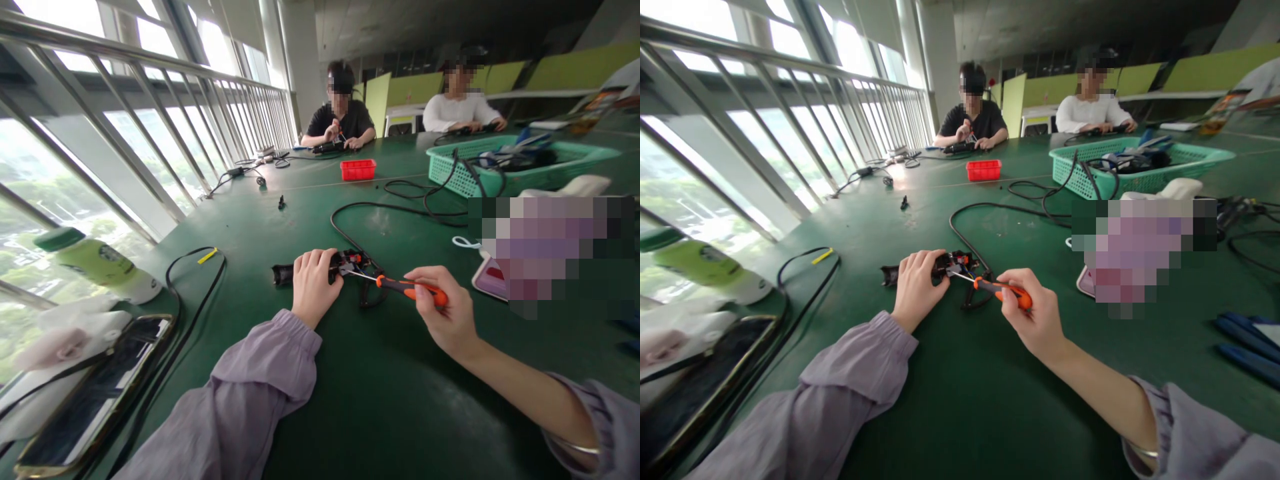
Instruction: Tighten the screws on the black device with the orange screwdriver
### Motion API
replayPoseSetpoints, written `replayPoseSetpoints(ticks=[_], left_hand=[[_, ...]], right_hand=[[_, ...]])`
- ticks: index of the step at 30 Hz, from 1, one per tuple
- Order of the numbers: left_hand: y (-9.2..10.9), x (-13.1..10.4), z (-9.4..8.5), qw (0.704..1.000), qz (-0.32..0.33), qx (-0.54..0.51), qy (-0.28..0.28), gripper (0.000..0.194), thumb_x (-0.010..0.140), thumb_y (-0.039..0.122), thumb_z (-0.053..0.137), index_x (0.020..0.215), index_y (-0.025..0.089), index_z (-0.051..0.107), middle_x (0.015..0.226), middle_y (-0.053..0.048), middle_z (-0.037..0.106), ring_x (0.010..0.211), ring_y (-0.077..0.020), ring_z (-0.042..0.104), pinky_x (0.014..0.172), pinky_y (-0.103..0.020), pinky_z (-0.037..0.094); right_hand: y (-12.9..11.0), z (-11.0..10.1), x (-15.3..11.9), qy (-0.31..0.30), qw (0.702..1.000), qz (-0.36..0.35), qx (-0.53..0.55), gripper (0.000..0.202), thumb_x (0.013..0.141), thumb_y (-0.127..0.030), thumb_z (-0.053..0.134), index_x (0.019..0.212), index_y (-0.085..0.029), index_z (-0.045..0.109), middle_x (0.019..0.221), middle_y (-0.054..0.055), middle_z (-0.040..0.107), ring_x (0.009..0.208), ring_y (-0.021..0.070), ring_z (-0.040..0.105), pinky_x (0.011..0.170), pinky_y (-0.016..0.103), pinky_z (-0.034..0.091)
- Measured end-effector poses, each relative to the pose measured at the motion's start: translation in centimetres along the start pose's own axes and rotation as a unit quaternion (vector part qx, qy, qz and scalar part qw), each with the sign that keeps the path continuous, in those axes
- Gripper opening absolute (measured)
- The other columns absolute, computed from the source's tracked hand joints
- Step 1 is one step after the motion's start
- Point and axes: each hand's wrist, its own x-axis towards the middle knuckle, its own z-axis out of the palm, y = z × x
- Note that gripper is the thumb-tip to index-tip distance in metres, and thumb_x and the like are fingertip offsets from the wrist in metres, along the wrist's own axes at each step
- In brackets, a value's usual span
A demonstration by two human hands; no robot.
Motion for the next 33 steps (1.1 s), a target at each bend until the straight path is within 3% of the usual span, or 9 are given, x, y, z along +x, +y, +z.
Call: replayPoseSetpoints(ticks=[7, 13, 20, 26, 33], left_hand=[[0.2, -0.01, 0.05, 1.0, -0.001, 0.009, -0.002, 0.038, 0.074, 0.021, 0.055, 0.112, 0.023, 0.052, 0.106, -0.003, 0.061, 0.098, -0.0212, 0.056, 0.091, -0.036, 0.037], [-0.05, 0.07, 0.1, 1.0, 0.016, 0.006, -0.002, 0.038, 0.076, 0.022, 0.056, 0.114, 0.022, 0.051, 0.107, -0.003, 0.06, 0.099, -0.0208, 0.056, 0.091, -0.035, 0.037], [-0.21, 0.07, 0.26, 0.999, 0.037, -0.006, -0.011, 0.042, 0.075, 0.026, 0.059, 0.116, 0.021, 0.05, 0.109, -0.004, 0.059, 0.101, -0.0212, 0.055, 0.092, -0.034, 0.038], [-0.3, 0.07, 0.41, 0.999, 0.05, -0.008, -0.011, 0.04, 0.079, 0.027, 0.058, 0.117, 0.022, 0.05, 0.108, -0.003, 0.06, 0.101, -0.0195, 0.055, 0.092, -0.033, 0.038], [-0.19, 0.03, 0.37, 0.999, 0.05, 0.015, -0.002, 0.037, 0.079, 0.029, 0.06, 0.114, 0.021, 0.052, 0.103, -0.003, 0.061, 0.096, -0.0199, 0.056, 0.088, -0.033, 0.04]], right_hand=[[-0.26, 0.41, -0.34, 0.036, 0.991, -0.125, 0.004, 0.044, 0.072, -0.014, 0.056, 0.113, -0.025, 0.047, 0.085, 0.004, 0.059, 0.069, 0.0189, 0.063, 0.056, 0.031, 0.053], [-0.89, 0.18, -0.25, -0.015, 0.988, -0.147, -0.037, 0.035, 0.073, -0.017, 0.06, 0.105, -0.025, 0.049, 0.076, 0.001, 0.061, 0.056, 0.0153, 0.061, 0.051, 0.028, 0.052], [-0.64, 0.4, -0.35, 0.017, 0.989, -0.148, 0.013, 0.046, 0.071, -0.012, 0.06, 0.113, -0.025, 0.046, 0.087, 0.006, 0.058, 0.072, 0.0197, 0.062, 0.056, 0.033, 0.053], [-0.84, 0.16, -0.11, -0.008, 0.981, -0.192, -0.038, 0.037, 0.073, -0.017, 0.061, 0.107, -0.024, 0.049, 0.076, 0.002, 0.06, 0.063, 0.0174, 0.06, 0.057, 0.032, 0.053], [-0.5, 0.32, -0.34, 0.015, 0.984, -0.177, 0.02, 0.042, 0.072, -0.012, 0.06, 0.111, -0.021, 0.049, 0.086, 0.005, 0.059, 0.072, 0.0177, 0.059, 0.06, 0.032, 0.052]])
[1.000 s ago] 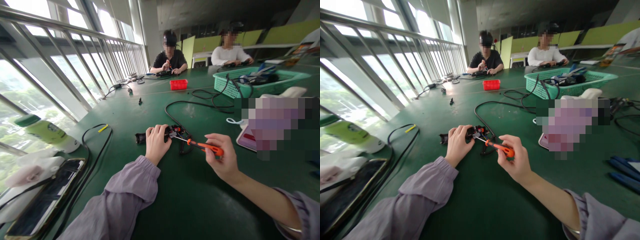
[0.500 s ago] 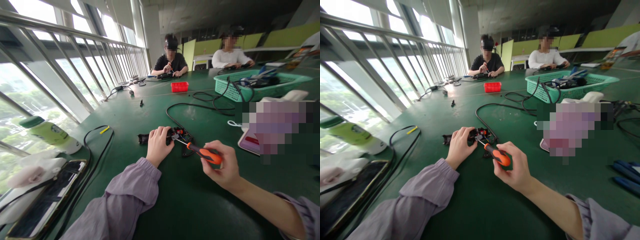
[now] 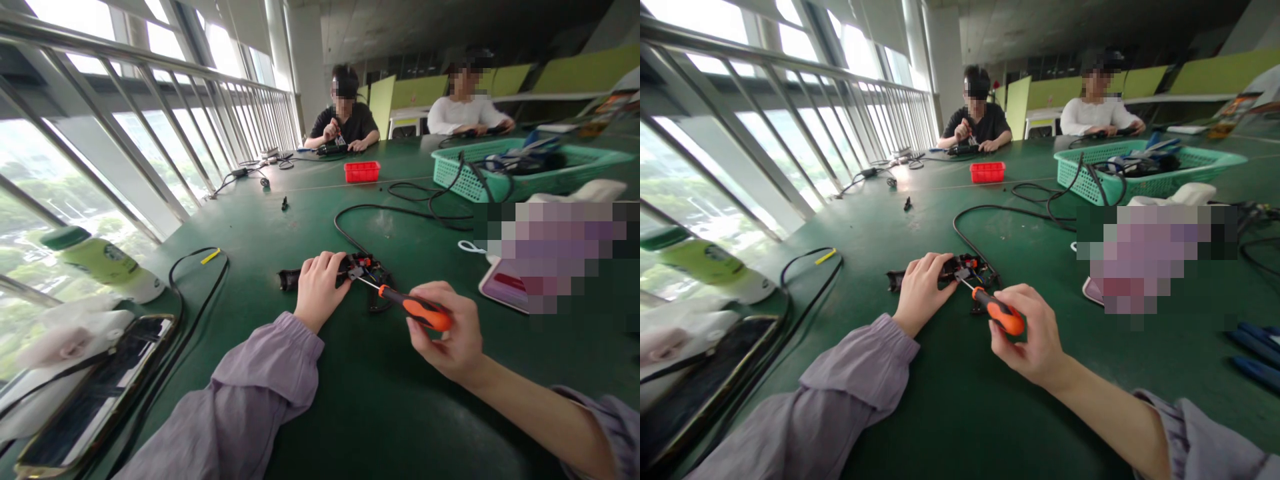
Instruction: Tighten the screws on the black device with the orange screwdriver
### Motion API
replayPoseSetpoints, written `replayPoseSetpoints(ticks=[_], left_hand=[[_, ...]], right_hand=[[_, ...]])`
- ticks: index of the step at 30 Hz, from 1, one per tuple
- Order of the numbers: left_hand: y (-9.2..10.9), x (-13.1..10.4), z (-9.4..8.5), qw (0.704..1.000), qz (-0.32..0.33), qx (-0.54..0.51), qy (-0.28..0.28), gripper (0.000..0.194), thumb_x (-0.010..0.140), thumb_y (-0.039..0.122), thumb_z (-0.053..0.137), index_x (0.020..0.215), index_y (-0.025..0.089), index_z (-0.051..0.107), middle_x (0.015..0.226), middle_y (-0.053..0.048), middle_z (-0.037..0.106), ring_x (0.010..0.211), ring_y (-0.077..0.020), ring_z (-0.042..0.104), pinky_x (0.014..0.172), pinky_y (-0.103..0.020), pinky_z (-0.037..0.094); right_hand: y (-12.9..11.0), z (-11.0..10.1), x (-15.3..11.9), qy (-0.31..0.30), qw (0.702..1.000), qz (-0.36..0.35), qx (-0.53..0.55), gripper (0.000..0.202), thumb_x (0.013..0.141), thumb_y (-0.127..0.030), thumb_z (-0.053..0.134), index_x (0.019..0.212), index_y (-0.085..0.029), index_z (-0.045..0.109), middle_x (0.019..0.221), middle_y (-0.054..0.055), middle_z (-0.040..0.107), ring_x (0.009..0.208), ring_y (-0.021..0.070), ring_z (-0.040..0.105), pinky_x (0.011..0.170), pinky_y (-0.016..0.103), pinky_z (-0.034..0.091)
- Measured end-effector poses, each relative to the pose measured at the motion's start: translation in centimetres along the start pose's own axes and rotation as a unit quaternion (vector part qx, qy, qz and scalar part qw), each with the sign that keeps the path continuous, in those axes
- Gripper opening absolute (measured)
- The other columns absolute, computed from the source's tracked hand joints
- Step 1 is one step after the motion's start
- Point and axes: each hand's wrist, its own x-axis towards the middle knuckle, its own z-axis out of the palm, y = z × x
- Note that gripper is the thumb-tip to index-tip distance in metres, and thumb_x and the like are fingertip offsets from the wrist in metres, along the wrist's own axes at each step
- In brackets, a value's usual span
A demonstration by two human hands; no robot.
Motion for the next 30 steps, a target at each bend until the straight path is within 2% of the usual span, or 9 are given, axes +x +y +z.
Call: replayPoseSetpoints(ticks=[4, 9, 13, 15, 17, 21, 24, 28, 30], left_hand=[[0.05, 0.05, -0.1, 1.0, 0.009, 0.002, 0.003, 0.036, 0.078, 0.028, 0.06, 0.112, 0.02, 0.052, 0.103, -0.003, 0.06, 0.096, -0.0198, 0.056, 0.087, -0.033, 0.04], [0.12, 0.07, -0.18, 1.0, 0.017, 0.014, -0.004, 0.037, 0.077, 0.027, 0.06, 0.112, 0.019, 0.052, 0.103, -0.004, 0.06, 0.096, -0.0207, 0.056, 0.086, -0.034, 0.041], [0.21, 0.01, -0.19, 1.0, 0.023, 0.016, -0.009, 0.041, 0.077, 0.028, 0.061, 0.115, 0.019, 0.051, 0.104, -0.005, 0.058, 0.097, -0.0216, 0.055, 0.085, -0.034, 0.041], [0.23, 0.01, -0.18, 1.0, 0.021, 0.013, -0.01, 0.04, 0.077, 0.028, 0.061, 0.114, 0.019, 0.051, 0.104, -0.005, 0.058, 0.097, -0.0217, 0.054, 0.084, -0.034, 0.042], [0.23, 0.02, -0.17, 1.0, 0.018, 0.01, -0.013, 0.039, 0.077, 0.027, 0.06, 0.114, 0.019, 0.051, 0.105, -0.005, 0.057, 0.098, -0.0217, 0.054, 0.084, -0.034, 0.042], [0.18, 0.03, -0.15, 1.0, 0.017, 0.01, -0.02, 0.041, 0.077, 0.027, 0.059, 0.117, 0.02, 0.05, 0.106, -0.005, 0.057, 0.098, -0.0217, 0.054, 0.083, -0.034, 0.042], [0.16, -0.06, -0.14, 1.0, 0.018, 0.009, -0.02, 0.043, 0.078, 0.029, 0.059, 0.119, 0.02, 0.049, 0.107, -0.005, 0.056, 0.1, -0.0219, 0.053, 0.084, -0.034, 0.042], [0.15, -0.28, -0.13, 1.0, 0.023, -0.002, -0.014, 0.048, 0.078, 0.037, 0.06, 0.12, 0.019, 0.048, 0.107, -0.006, 0.056, 0.099, -0.0221, 0.053, 0.086, -0.035, 0.042], [0.1, -0.37, -0.13, 1.0, 0.025, -0.01, -0.012, 0.048, 0.078, 0.039, 0.06, 0.121, 0.02, 0.048, 0.107, -0.006, 0.056, 0.099, -0.022, 0.053, 0.086, -0.035, 0.042]], right_hand=[[-0.01, -0.21, -0.04, -0.034, 0.999, -0.01, -0.029, 0.031, 0.075, -0.016, 0.06, 0.105, -0.021, 0.052, 0.081, 0.004, 0.061, 0.072, 0.0179, 0.059, 0.062, 0.032, 0.051], [0.0, -0.12, -0.09, -0.001, 1.0, 0.019, 0.007, 0.035, 0.072, -0.013, 0.061, 0.105, -0.02, 0.051, 0.082, 0.004, 0.059, 0.07, 0.0173, 0.059, 0.06, 0.031, 0.052], [-0.1, -0.15, 0.03, -0.004, 1.0, -0.003, -0.007, 0.04, 0.072, -0.012, 0.06, 0.11, -0.02, 0.051, 0.082, 0.004, 0.06, 0.069, 0.017, 0.059, 0.059, 0.031, 0.05], [-0.15, -0.34, 0.1, -0.022, 0.999, -0.033, -0.026, 0.043, 0.074, -0.013, 0.06, 0.115, -0.02, 0.05, 0.079, 0.003, 0.061, 0.066, 0.0164, 0.058, 0.062, 0.032, 0.05], [-0.22, -0.6, 0.16, -0.048, 0.997, -0.055, -0.032, 0.034, 0.08, -0.018, 0.056, 0.113, -0.02, 0.052, 0.076, 0.003, 0.063, 0.065, 0.0164, 0.058, 0.066, 0.034, 0.049], [-0.5, -0.89, 0.27, -0.085, 0.995, -0.055, -0.018, 0.029, 0.09, -0.031, 0.039, 0.11, -0.017, 0.054, 0.075, 0.005, 0.065, 0.063, 0.0163, 0.058, 0.064, 0.034, 0.047], [-0.72, -0.76, 0.24, -0.096, 0.993, -0.055, -0.027, 0.029, 0.087, -0.024, 0.043, 0.114, -0.017, 0.052, 0.08, 0.005, 0.064, 0.064, 0.0152, 0.057, 0.062, 0.032, 0.047], [-0.58, -0.74, -0.24, -0.044, 0.997, -0.049, -0.032, 0.044, 0.077, -0.016, 0.05, 0.12, -0.017, 0.046, 0.093, 0.008, 0.06, 0.071, 0.0172, 0.058, 0.063, 0.032, 0.05], [-0.38, -1.03, -0.52, -0.035, 0.998, -0.044, -0.026, 0.046, 0.075, -0.015, 0.049, 0.12, -0.017, 0.044, 0.092, 0.008, 0.058, 0.071, 0.018, 0.058, 0.063, 0.033, 0.051]])
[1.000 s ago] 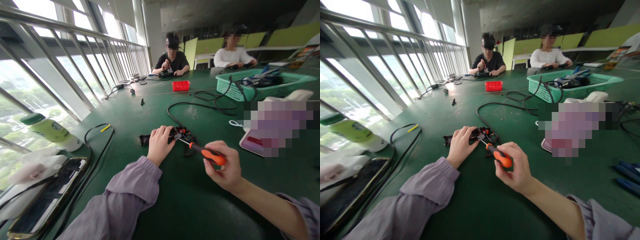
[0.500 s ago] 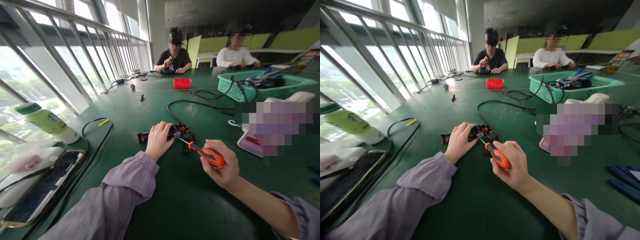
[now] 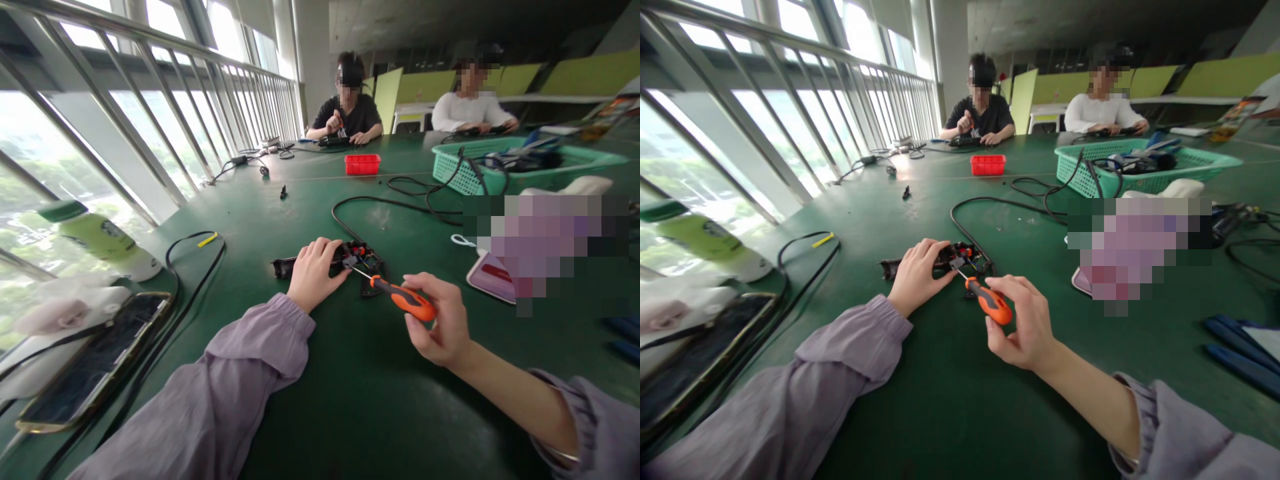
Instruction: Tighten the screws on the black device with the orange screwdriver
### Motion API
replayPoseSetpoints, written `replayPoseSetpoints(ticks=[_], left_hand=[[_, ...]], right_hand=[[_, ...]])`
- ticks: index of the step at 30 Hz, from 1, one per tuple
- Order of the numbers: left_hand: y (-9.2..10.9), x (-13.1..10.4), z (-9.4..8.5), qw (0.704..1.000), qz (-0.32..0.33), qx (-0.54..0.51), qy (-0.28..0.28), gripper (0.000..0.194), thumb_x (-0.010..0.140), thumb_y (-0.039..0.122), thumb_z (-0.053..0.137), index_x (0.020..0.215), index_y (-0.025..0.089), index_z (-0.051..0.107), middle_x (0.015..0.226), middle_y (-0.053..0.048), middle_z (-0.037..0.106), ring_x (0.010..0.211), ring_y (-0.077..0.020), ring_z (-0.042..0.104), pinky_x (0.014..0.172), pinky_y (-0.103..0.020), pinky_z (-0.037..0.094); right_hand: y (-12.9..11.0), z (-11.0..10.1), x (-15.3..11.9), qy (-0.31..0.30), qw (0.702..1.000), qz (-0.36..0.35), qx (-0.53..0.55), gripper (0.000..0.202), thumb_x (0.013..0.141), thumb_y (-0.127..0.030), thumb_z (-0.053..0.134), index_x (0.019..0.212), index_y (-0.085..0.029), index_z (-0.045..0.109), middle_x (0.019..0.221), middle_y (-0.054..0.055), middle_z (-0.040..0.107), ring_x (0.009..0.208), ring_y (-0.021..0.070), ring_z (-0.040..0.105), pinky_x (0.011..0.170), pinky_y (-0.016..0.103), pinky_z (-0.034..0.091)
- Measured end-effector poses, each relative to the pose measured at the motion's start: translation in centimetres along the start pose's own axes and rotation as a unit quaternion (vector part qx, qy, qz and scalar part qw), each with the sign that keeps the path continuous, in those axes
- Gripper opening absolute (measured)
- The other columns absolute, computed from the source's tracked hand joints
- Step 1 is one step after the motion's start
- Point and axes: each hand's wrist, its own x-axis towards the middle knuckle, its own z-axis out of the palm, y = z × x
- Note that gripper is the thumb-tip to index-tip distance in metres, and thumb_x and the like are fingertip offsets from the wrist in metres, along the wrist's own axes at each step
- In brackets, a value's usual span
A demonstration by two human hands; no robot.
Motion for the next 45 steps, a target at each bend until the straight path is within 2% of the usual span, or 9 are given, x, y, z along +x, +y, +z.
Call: replayPoseSetpoints(ticks=[4, 7, 10, 15, 20, 27, 33, 39, 45], left_hand=[[-0.1, 0.0, -0.1, 1.0, 0.007, -0.018, 0.0, 0.048, 0.078, 0.038, 0.061, 0.121, 0.02, 0.047, 0.108, -0.005, 0.055, 0.099, -0.0211, 0.053, 0.087, -0.034, 0.043], [-0.2, 0.1, -0.1, 0.999, 0.006, -0.033, -0.001, 0.048, 0.076, 0.036, 0.062, 0.119, 0.019, 0.048, 0.107, -0.005, 0.055, 0.098, -0.0202, 0.054, 0.086, -0.033, 0.043], [-0.2, 0.3, -0.1, 0.999, 0.0, -0.041, 0.001, 0.047, 0.075, 0.034, 0.062, 0.118, 0.02, 0.049, 0.107, -0.004, 0.056, 0.097, -0.0197, 0.055, 0.086, -0.033, 0.043], [-0.1, 0.5, -0.1, 0.999, -0.009, -0.048, 0.006, 0.043, 0.075, 0.031, 0.059, 0.116, 0.021, 0.05, 0.106, -0.004, 0.056, 0.097, -0.019, 0.056, 0.086, -0.032, 0.043], [0.0, 0.5, -0.2, 0.999, -0.01, -0.049, 0.002, 0.044, 0.074, 0.03, 0.06, 0.116, 0.021, 0.049, 0.106, -0.004, 0.057, 0.096, -0.0191, 0.056, 0.086, -0.032, 0.043], [-0.1, 0.5, -0.1, 0.999, -0.012, -0.045, 0.0, 0.043, 0.077, 0.033, 0.058, 0.117, 0.02, 0.049, 0.108, -0.004, 0.057, 0.098, -0.0197, 0.055, 0.087, -0.033, 0.042], [-0.1, 0.5, -0.1, 0.999, -0.016, -0.047, 0.0, 0.042, 0.077, 0.031, 0.057, 0.117, 0.021, 0.049, 0.107, -0.004, 0.057, 0.097, -0.0196, 0.055, 0.086, -0.034, 0.042], [0.1, 0.6, -0.3, 0.999, -0.019, -0.047, 0.0, 0.042, 0.077, 0.032, 0.058, 0.116, 0.02, 0.05, 0.107, -0.005, 0.057, 0.097, -0.0197, 0.055, 0.086, -0.033, 0.042], [0.1, 0.6, -0.3, 0.999, -0.02, -0.047, -0.002, 0.043, 0.077, 0.032, 0.058, 0.117, 0.021, 0.049, 0.107, -0.005, 0.057, 0.097, -0.0199, 0.055, 0.087, -0.034, 0.042]], right_hand=[[0.1, -0.7, 0.0, -0.026, 0.999, -0.003, -0.032, 0.038, 0.074, -0.017, 0.051, 0.112, -0.018, 0.048, 0.085, 0.007, 0.061, 0.075, 0.0204, 0.06, 0.063, 0.034, 0.052], [-0.1, -0.9, 0.5, -0.04, 0.998, -0.017, -0.045, 0.028, 0.076, -0.019, 0.052, 0.103, -0.019, 0.051, 0.076, 0.004, 0.062, 0.065, 0.0178, 0.061, 0.06, 0.031, 0.052], [-0.2, -0.6, 0.7, -0.022, 0.999, -0.014, -0.032, 0.032, 0.075, -0.019, 0.053, 0.106, -0.02, 0.049, 0.074, 0.003, 0.062, 0.062, 0.0172, 0.061, 0.058, 0.031, 0.053], [0.1, -0.3, 0.4, -0.005, 0.999, 0.022, 0.024, 0.045, 0.07, -0.013, 0.054, 0.114, -0.02, 0.046, 0.082, 0.006, 0.06, 0.074, 0.0211, 0.062, 0.061, 0.035, 0.054], [0.1, -0.5, 0.6, -0.043, 0.999, -0.002, 0.005, 0.035, 0.074, -0.018, 0.053, 0.108, -0.02, 0.049, 0.065, 0.0, 0.057, 0.058, 0.0174, 0.059, 0.063, 0.036, 0.054], [0.2, -0.4, 0.3, -0.014, 0.999, 0.023, 0.027, 0.047, 0.071, -0.012, 0.055, 0.117, -0.018, 0.046, 0.087, 0.007, 0.06, 0.076, 0.0204, 0.061, 0.062, 0.034, 0.054], [-0.2, -0.5, 0.9, -0.034, 0.999, -0.012, -0.022, 0.033, 0.075, -0.018, 0.054, 0.108, -0.019, 0.049, 0.066, 0.0, 0.059, 0.062, 0.0188, 0.062, 0.062, 0.035, 0.054], [0.0, -0.3, 0.5, -0.006, 1.0, 0.0, 0.015, 0.046, 0.071, -0.013, 0.056, 0.115, -0.019, 0.046, 0.082, 0.006, 0.061, 0.077, 0.0217, 0.063, 0.064, 0.036, 0.054], [-0.1, -0.3, 0.5, -0.037, 0.999, -0.002, -0.015, 0.035, 0.072, -0.018, 0.057, 0.107, -0.02, 0.051, 0.067, -0.001, 0.061, 0.058, 0.0172, 0.06, 0.07, 0.04, 0.053]])
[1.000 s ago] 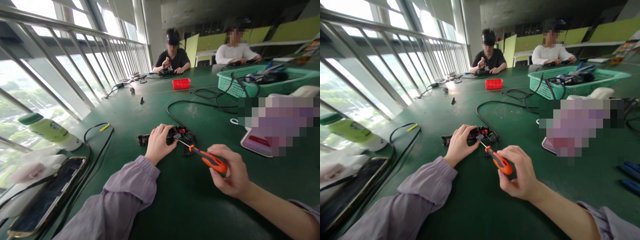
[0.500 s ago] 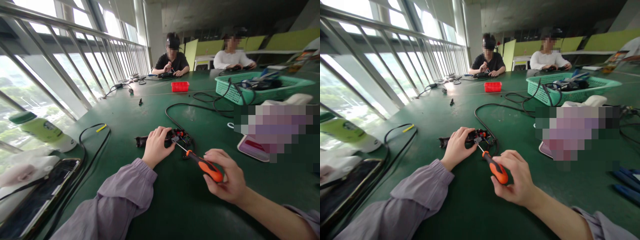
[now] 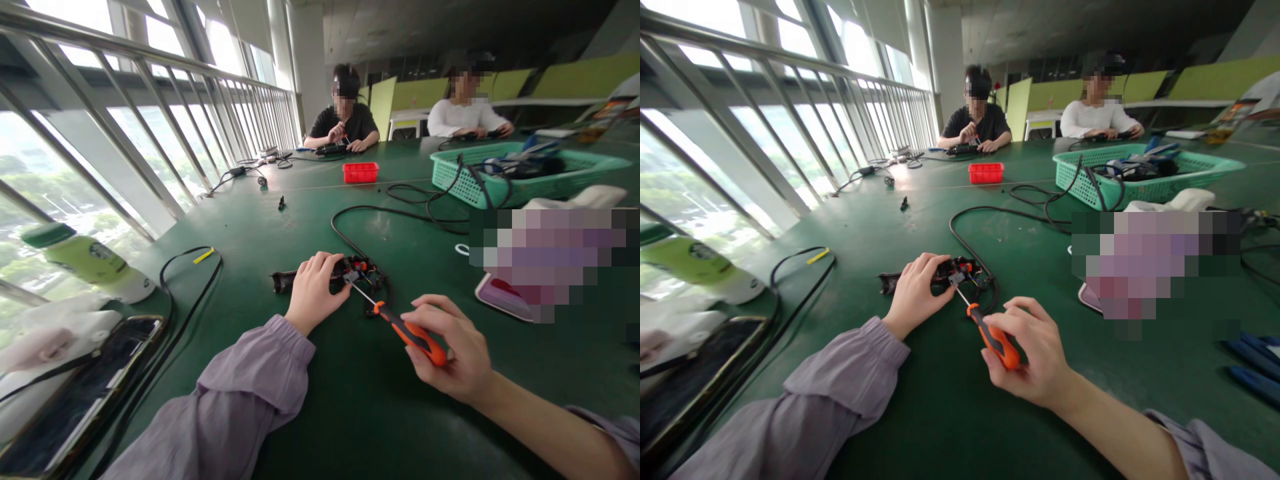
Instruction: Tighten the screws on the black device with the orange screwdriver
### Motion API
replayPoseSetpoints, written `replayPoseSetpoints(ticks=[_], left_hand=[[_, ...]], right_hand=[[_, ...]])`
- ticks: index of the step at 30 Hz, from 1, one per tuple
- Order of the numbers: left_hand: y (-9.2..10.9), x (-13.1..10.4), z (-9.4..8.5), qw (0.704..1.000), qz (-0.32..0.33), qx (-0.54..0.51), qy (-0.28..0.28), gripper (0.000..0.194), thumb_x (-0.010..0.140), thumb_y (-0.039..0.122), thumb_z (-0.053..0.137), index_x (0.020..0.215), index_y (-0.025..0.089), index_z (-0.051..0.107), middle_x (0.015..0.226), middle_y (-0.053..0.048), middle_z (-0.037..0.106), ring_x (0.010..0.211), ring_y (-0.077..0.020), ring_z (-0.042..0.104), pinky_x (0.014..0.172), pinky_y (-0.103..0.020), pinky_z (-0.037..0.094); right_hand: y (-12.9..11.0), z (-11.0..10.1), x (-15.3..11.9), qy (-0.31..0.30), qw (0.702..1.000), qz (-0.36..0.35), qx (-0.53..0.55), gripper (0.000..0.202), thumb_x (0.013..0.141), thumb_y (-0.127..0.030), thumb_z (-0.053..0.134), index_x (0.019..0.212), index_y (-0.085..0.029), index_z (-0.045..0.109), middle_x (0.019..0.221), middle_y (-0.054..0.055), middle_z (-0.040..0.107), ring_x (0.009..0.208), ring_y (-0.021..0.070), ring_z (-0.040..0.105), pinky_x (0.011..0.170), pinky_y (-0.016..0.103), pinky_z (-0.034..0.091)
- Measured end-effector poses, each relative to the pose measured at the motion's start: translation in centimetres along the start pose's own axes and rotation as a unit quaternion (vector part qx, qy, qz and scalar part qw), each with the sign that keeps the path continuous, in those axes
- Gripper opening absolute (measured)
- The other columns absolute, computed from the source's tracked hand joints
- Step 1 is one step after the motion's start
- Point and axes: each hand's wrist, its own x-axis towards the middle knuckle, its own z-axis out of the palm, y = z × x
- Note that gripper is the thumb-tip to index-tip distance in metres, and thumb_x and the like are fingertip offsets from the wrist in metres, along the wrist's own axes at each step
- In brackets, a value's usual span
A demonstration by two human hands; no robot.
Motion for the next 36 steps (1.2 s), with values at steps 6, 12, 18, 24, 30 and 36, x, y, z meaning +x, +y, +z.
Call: replayPoseSetpoints(ticks=[6, 12, 18, 24, 30, 36], left_hand=[[-0.12, -0.08, 0.13, 1.0, -0.002, 0.002, 0.001, 0.043, 0.077, 0.033, 0.058, 0.117, 0.02, 0.05, 0.107, -0.004, 0.057, 0.097, -0.0198, 0.055, 0.087, -0.034, 0.042], [-0.09, -0.02, 0.09, 1.0, 0.0, 0.001, 0.002, 0.043, 0.076, 0.034, 0.058, 0.117, 0.021, 0.049, 0.107, -0.005, 0.057, 0.097, -0.0201, 0.055, 0.087, -0.034, 0.042], [-0.06, 0.01, 0.01, 1.0, 0.001, 0.001, 0.004, 0.043, 0.076, 0.033, 0.058, 0.116, 0.021, 0.05, 0.107, -0.004, 0.057, 0.096, -0.0198, 0.056, 0.086, -0.034, 0.043], [-0.07, -0.01, 0.03, 1.0, 0.0, 0.0, 0.001, 0.043, 0.076, 0.034, 0.058, 0.116, 0.021, 0.05, 0.107, -0.004, 0.057, 0.097, -0.0198, 0.055, 0.086, -0.034, 0.043], [-0.1, -0.04, 0.06, 1.0, 0.002, 0.001, 0.002, 0.043, 0.077, 0.034, 0.058, 0.117, 0.02, 0.05, 0.108, -0.004, 0.057, 0.097, -0.0198, 0.055, 0.087, -0.033, 0.042], [-0.11, -0.03, -0.06, 1.0, 0.002, 0.001, 0.002, 0.043, 0.077, 0.034, 0.057, 0.117, 0.02, 0.05, 0.108, -0.005, 0.057, 0.097, -0.0197, 0.055, 0.086, -0.033, 0.043]], right_hand=[[0.16, 0.14, -0.28, 0.029, 0.999, 0.007, 0.041, 0.047, 0.069, -0.012, 0.058, 0.114, -0.02, 0.047, 0.084, 0.005, 0.061, 0.078, 0.0213, 0.062, 0.069, 0.04, 0.053], [0.01, 0.11, 0.04, 0.011, 1.0, -0.006, -0.001, 0.036, 0.073, -0.016, 0.059, 0.108, -0.022, 0.05, 0.067, -0.002, 0.061, 0.06, 0.0173, 0.06, 0.069, 0.04, 0.053], [-0.06, 0.09, 0.2, 0.037, 0.999, 0.004, 0.019, 0.043, 0.071, -0.012, 0.058, 0.112, -0.021, 0.048, 0.077, 0.003, 0.061, 0.073, 0.0204, 0.063, 0.066, 0.038, 0.054], [-0.02, 0.04, 0.12, 0.029, 0.999, 0.002, -0.015, 0.035, 0.074, -0.014, 0.059, 0.107, -0.02, 0.05, 0.074, 0.003, 0.061, 0.068, 0.0189, 0.061, 0.063, 0.035, 0.054], [0.07, 0.11, -0.07, 0.029, 1.0, 0.002, 0.011, 0.04, 0.072, -0.013, 0.06, 0.109, -0.019, 0.048, 0.076, 0.003, 0.059, 0.074, 0.0209, 0.061, 0.066, 0.038, 0.054], [0.09, 0.17, -0.21, 0.037, 0.999, 0.009, 0.005, 0.041, 0.072, -0.013, 0.06, 0.111, -0.019, 0.048, 0.078, 0.004, 0.06, 0.075, 0.0208, 0.061, 0.065, 0.036, 0.053]])
